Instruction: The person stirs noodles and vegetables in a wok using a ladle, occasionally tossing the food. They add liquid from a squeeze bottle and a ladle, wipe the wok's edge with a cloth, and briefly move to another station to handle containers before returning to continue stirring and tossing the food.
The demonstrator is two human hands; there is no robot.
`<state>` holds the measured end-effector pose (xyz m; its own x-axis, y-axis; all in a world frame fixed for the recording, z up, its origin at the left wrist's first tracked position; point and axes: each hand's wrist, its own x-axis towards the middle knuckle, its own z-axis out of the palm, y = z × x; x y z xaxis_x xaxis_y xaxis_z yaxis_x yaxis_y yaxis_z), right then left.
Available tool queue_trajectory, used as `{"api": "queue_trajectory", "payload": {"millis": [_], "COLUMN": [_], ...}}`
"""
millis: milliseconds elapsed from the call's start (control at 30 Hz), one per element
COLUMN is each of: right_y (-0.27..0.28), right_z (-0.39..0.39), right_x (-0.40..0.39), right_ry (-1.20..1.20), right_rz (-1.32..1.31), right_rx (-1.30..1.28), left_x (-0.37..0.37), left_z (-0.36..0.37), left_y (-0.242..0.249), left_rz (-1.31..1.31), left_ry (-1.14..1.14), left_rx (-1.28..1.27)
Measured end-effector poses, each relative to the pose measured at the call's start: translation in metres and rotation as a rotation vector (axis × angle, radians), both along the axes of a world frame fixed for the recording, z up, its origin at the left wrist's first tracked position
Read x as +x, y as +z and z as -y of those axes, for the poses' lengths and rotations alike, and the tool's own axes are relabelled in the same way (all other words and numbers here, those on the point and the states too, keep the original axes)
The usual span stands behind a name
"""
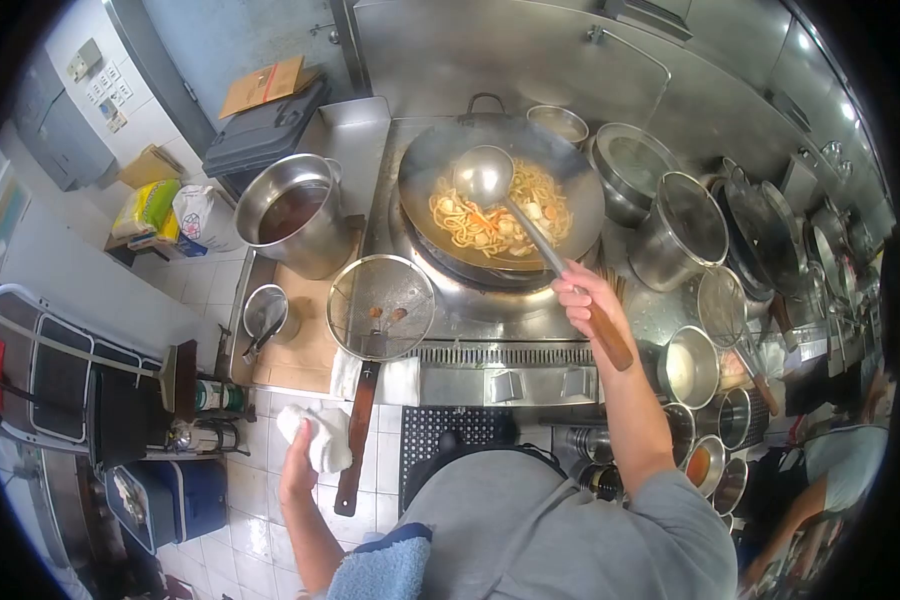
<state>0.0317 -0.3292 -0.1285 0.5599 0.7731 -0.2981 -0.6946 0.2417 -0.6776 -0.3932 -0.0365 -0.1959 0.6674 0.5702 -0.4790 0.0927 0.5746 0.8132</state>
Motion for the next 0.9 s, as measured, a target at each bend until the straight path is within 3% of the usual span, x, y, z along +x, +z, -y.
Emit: {"api": "queue_trajectory", "payload": {"millis": [67, 167, 200, 367, 467, 500, 667, 900], "right_y": [-0.001, 0.010, 0.010, 0.004, -0.007, -0.007, 0.008, 0.018], "right_z": [0.000, -0.008, -0.007, -0.002, 0.009, 0.010, 0.024, 0.042], "right_x": [-0.001, -0.016, -0.015, 0.004, 0.019, 0.018, 0.000, -0.004], "right_ry": [-0.027, 0.041, 0.041, 0.027, -0.037, -0.020, -0.028, -0.035], "right_rz": [0.023, 0.392, 0.338, 0.061, -0.254, -0.198, 0.018, 0.245], "right_rx": [-0.039, -0.247, -0.220, -0.066, 0.166, 0.165, 0.090, -0.086], "left_x": [-0.004, -0.007, -0.012, 0.007, -0.007, -0.004, -0.018, -0.029], "left_z": [-0.002, -0.003, -0.009, 0.011, 0.015, 0.020, 0.045, 0.067], "left_y": [-0.004, -0.018, -0.042, -0.038, -0.078, -0.075, -0.053, 0.013], "left_rz": [-0.120, -0.173, -0.148, 0.064, -0.049, -0.090, -0.075, -0.086], "left_ry": [-0.054, -0.172, -0.211, -0.336, -0.215, -0.186, -0.115, -0.078], "left_rx": [0.046, -0.030, -0.088, -0.445, -0.177, -0.075, -0.033, -0.146]}}
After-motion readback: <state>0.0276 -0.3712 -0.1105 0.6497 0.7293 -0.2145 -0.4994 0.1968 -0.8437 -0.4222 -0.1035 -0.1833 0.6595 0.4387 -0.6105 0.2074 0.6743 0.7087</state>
